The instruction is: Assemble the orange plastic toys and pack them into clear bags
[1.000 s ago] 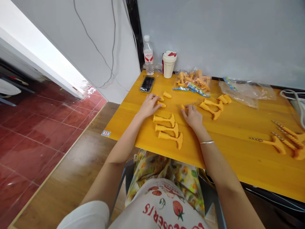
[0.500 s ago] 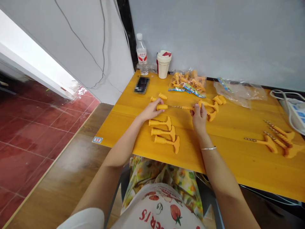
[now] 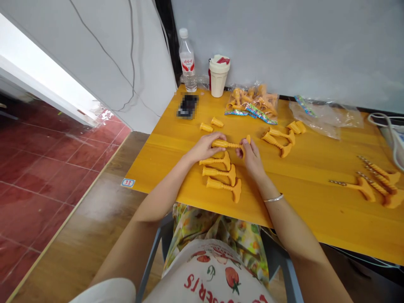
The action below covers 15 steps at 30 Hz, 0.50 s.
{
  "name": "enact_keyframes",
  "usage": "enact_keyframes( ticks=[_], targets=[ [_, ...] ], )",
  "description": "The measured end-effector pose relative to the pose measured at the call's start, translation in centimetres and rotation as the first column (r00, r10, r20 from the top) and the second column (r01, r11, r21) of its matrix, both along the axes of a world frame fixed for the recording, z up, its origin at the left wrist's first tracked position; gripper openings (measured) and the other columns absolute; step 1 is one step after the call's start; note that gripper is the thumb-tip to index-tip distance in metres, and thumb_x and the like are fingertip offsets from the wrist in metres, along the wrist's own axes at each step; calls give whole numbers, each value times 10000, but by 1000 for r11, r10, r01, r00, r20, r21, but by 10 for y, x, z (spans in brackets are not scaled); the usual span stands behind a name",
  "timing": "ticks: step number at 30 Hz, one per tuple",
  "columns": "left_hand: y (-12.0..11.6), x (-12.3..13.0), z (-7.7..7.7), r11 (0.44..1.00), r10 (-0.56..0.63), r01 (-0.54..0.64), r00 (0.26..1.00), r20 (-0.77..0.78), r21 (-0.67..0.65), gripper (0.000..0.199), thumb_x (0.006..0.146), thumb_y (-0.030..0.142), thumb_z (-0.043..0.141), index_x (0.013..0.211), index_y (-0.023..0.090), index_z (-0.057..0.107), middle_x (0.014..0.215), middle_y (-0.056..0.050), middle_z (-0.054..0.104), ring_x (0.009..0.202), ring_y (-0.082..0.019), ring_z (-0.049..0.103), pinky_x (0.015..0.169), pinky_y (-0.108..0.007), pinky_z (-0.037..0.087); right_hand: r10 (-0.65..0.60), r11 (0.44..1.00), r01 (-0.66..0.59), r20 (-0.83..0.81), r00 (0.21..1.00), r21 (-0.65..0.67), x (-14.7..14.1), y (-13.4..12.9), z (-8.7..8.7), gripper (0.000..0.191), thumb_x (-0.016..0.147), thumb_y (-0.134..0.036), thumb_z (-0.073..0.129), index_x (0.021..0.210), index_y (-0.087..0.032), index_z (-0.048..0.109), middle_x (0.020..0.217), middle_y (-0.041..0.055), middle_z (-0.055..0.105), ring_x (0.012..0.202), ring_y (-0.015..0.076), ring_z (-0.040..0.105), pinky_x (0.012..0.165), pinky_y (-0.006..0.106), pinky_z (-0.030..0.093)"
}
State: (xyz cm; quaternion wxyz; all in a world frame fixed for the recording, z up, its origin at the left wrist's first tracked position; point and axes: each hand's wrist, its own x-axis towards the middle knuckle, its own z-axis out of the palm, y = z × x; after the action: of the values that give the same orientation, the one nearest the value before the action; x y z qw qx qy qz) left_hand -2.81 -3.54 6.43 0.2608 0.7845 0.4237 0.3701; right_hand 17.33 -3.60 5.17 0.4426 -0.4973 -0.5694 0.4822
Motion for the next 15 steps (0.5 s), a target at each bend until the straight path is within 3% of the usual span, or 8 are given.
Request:
enact_keyframes(
  ticks=[3, 6, 8, 10, 12, 15],
  targets=[
    [-2, -1, 3, 999, -26, 27, 999, 43, -17, 271, 849, 371, 693, 1034, 174, 686, 1063, -72, 726, 998, -204, 668, 949, -325, 483, 114, 980, -128, -94, 989, -150, 1, 3, 2, 437, 901, -666, 373, 911, -247, 496, 644, 4, 542, 591, 184, 531, 603, 326, 483],
    [-4, -1, 3, 999, 8, -3, 996, 91, -53, 265, 828, 373, 708, 993, 166, 718, 1019, -61, 748, 962, -195, 687, 928, -309, 500, 165, 964, -184, -111, 980, -194, 5, 7, 2, 512, 932, -635, 259, 1044, -215, 530, 699, 31, 587, 616, 197, 553, 629, 343, 495],
    [-4, -1, 1, 997, 45, -35, 990, 130, -73, 261, 815, 367, 711, 972, 159, 725, 1002, -57, 754, 952, -193, 694, 923, -304, 506, 110, 989, -110, -6, 994, -97, 10, 8, 2, 536, 958, -579, 236, 1239, -203, 495, 807, 57, 630, 674, 208, 581, 678, 357, 504],
    [-3, -1, 0, 995, 76, -64, 982, 170, -75, 268, 801, 368, 717, 961, 153, 728, 998, -58, 757, 949, -197, 697, 924, -307, 510, 15, 993, -39, 211, 977, 107, 17, 9, 3, 545, 976, -528, 270, 1387, -208, 429, 964, 95, 658, 781, 225, 613, 744, 374, 507],
    [-2, -1, -2, 995, 93, -82, 976, 197, -64, 272, 796, 373, 720, 954, 152, 727, 994, -59, 758, 945, -199, 698, 922, -314, 512, -39, 947, -112, 453, 891, 301, 23, 10, 4, 551, 982, -520, 325, 1419, -210, 451, 1121, 133, 653, 930, 255, 623, 824, 393, 496],
    [-2, -1, -2, 994, 108, -104, 974, 199, -31, 270, 799, 382, 721, 952, 160, 726, 984, -60, 756, 929, -196, 692, 907, -319, 512, -39, 900, -245, 629, 777, 359, 26, 9, 5, 528, 965, -580, 394, 1250, -198, 623, 1099, 143, 672, 989, 285, 615, 859, 394, 472]
  ],
)
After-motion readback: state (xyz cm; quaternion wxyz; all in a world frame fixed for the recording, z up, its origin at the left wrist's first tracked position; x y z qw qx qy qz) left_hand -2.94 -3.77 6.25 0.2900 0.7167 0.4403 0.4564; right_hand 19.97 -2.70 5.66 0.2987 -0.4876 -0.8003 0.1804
